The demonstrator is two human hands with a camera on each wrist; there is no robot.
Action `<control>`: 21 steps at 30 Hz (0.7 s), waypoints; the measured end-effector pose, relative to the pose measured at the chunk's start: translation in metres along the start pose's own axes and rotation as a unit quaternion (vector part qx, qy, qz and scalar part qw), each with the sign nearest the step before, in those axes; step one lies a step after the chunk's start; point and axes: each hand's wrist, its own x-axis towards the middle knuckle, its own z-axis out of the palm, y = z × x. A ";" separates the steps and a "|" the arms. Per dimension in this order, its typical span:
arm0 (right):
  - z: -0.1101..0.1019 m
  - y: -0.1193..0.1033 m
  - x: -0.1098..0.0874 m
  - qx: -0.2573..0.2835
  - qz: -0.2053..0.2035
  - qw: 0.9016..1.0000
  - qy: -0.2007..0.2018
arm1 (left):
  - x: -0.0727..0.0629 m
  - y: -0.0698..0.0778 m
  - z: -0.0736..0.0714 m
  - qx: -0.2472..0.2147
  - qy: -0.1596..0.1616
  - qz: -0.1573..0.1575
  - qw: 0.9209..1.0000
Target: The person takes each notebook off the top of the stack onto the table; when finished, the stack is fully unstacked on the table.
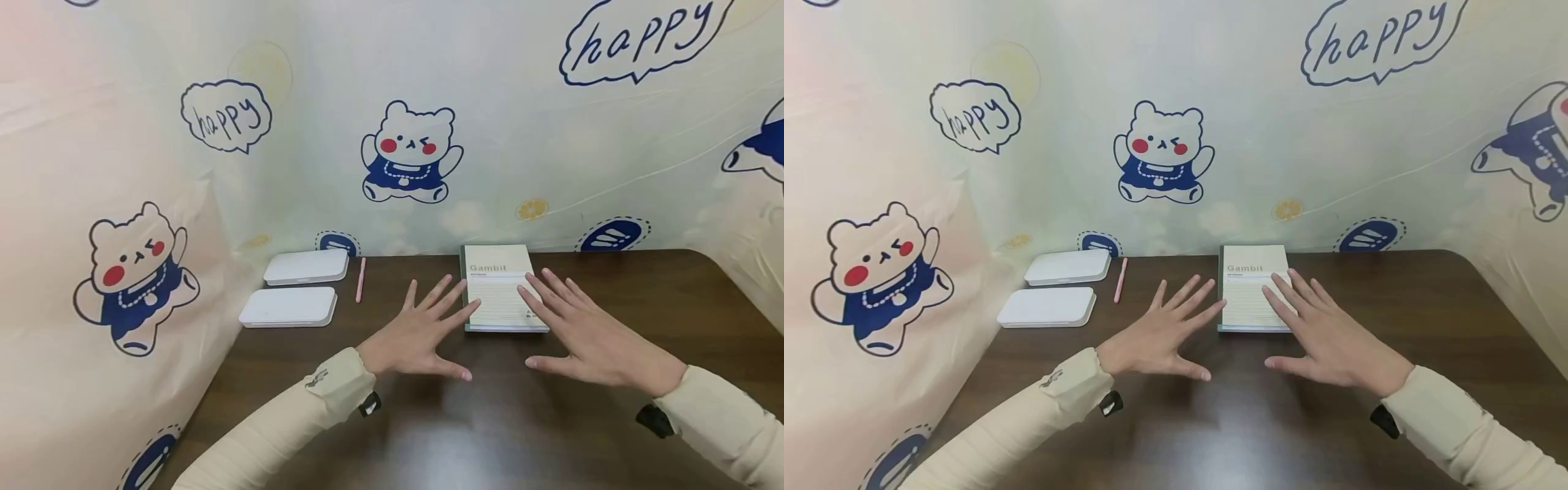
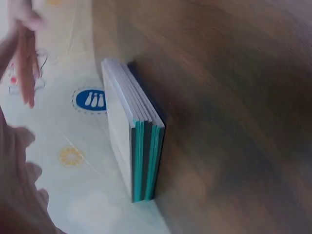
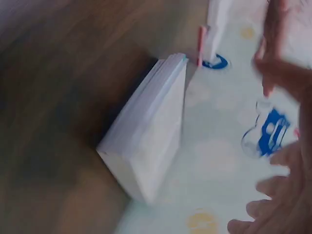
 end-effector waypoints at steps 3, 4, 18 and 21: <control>0.016 0.009 0.002 0.102 0.090 0.991 -0.017 | 0.013 -0.007 0.015 -0.101 0.021 -0.055 0.993; 0.024 0.013 0.004 0.138 0.123 0.983 -0.020 | 0.020 -0.010 0.021 -0.149 0.030 -0.083 0.985; 0.107 0.035 0.016 0.202 0.190 0.961 0.005 | 0.104 0.005 0.089 -0.531 0.138 -0.284 0.786; 0.103 0.037 0.017 0.187 0.184 0.965 0.011 | 0.111 0.010 0.079 -0.558 0.170 -0.292 0.758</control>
